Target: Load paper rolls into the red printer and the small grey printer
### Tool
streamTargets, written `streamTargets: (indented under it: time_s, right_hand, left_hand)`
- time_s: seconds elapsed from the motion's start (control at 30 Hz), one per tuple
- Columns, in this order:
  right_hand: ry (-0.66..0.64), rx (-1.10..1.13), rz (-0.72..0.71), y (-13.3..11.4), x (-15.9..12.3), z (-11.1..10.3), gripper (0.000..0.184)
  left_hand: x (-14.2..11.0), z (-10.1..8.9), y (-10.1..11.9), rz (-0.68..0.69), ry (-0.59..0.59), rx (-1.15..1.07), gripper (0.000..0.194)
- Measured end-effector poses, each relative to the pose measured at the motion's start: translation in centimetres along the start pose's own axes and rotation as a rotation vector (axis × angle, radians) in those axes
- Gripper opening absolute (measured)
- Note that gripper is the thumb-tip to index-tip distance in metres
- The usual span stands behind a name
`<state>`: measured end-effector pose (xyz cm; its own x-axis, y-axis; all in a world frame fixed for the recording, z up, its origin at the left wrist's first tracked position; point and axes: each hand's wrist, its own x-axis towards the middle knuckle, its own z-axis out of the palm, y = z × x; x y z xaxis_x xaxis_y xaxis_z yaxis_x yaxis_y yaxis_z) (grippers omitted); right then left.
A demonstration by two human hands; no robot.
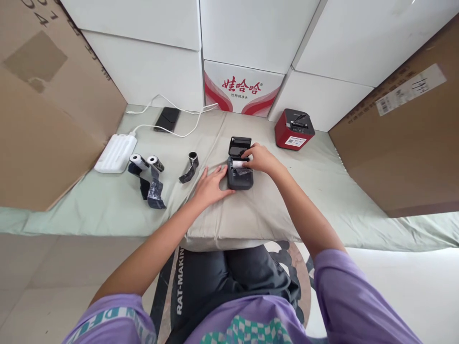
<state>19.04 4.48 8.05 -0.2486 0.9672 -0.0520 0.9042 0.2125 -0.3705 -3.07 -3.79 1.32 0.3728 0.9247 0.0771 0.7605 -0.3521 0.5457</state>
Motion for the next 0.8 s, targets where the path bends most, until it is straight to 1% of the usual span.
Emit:
streamTargets:
  time_s: [0.03,0.1,0.2,0.23,0.3,0.4,0.53,0.6,0.7,0.77,0.8]
  right_hand:
    - [0.001,-0.047,0.015,-0.5,0.2,-0.1,0.035]
    - [0.039,-0.103,0.021,-0.9,0.4,0.0,0.028]
    - [0.086,-0.036,-0.019,-0.7,0.4,0.7,0.021]
    - [0.082,0.007,-0.015,-0.5,0.5,1.0,0.022]
    - [0.042,0.063,0.037,-0.3,0.6,1.3,0.025]
    - [-0.028,0.018,0.107,-0.4,0.9,1.5,0.027]
    - [-0.024,-0.020,0.040,-0.5,0.8,1.5,0.027]
    - [0.003,0.006,0.017,-0.3,0.4,1.0,0.031]
    - [0.124,0.088,-0.020,-0.4,-0.6,-0.9,0.030]
    - [0.200,0.213,-0.073,-1.4,-1.3,-2.6,0.028]
    - [0.214,0.309,-0.105,-2.3,-1.5,-3.4,0.028]
  left_hand:
    - [0.0,0.0,0.0,-0.002,0.001,-0.004,0.094]
    - [0.0,0.0,-0.1,-0.003,0.001,-0.009,0.094]
    - [0.1,0.0,-0.2,-0.003,-0.001,-0.011,0.095]
    - [0.1,0.0,-0.3,-0.003,-0.004,-0.009,0.096]
    - [0.1,0.1,-0.3,-0.006,-0.011,-0.006,0.096]
    - [0.1,0.1,-0.4,-0.006,-0.015,-0.004,0.096]
    - [0.1,0.1,-0.4,-0.005,-0.003,-0.012,0.096]
    - [0.1,0.1,-0.4,-0.007,-0.005,-0.019,0.095]
    - [0.0,0.0,-0.4,0.004,-0.001,-0.036,0.092]
    - [0.0,0.1,-0.5,0.007,0.014,-0.040,0.087]
    - [0.0,0.1,-0.5,0.008,0.018,-0.039,0.086]
